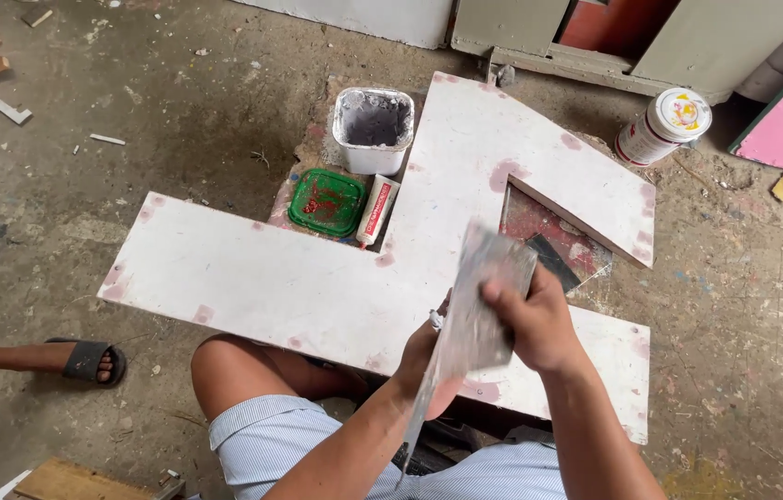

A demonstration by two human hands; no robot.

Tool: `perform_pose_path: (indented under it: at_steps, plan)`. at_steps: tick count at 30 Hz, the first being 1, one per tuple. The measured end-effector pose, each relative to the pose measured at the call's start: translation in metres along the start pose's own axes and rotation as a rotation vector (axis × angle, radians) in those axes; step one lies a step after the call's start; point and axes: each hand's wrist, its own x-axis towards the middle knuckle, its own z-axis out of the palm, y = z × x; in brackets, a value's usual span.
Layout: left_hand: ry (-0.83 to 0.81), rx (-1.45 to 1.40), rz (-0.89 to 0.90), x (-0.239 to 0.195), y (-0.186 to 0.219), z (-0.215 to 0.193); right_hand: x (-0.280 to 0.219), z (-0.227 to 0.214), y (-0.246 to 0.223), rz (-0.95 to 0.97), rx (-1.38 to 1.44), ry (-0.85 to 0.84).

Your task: Applying and smoothing filler material onto a large letter-shaped workpiece using putty knives for surface preparation.

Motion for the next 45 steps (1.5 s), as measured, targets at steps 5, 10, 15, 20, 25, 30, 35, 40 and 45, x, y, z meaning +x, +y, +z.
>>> perform_pose_path:
  at_steps: [5,10,15,20,25,30,35,40,45]
  plan:
    - [0.232,0.217,-0.103,-0.016,0.024,0.051,0.003,-0.033,0.028,-0.043,-0.056,-0.159]
    - [0.210,0.093,-0.066,-0.001,0.006,0.017,-0.021,-0.028,0.033,-0.067,-0.204,-0.245]
    - [0.634,0.269,0.315,0.008,0.054,0.013,-0.052,-0.047,0.040,-0.037,0.077,-0.339]
    - [0.770,0.790,0.586,-0.011,0.075,0.008,-0.058,-0.076,0.064,-0.009,0.200,0.217]
    - [0.787,0.702,0.476,-0.010,0.063,0.019,-0.054,-0.020,0.028,0.047,0.108,0.038]
    - [0.382,1.040,0.503,-0.013,0.044,-0.008,-0.041,-0.007,0.034,-0.111,-0.170,0.259]
    - [0.092,1.339,0.438,-0.030,0.051,0.008,-0.034,0.003,0.009,-0.178,-0.227,0.296]
    - [0.236,1.359,0.489,-0.037,0.052,0.002,-0.027,0.014,-0.018,-0.371,0.205,0.344]
    - [0.418,1.002,0.612,-0.020,0.042,-0.037,-0.028,-0.019,0.033,-0.416,0.357,0.308]
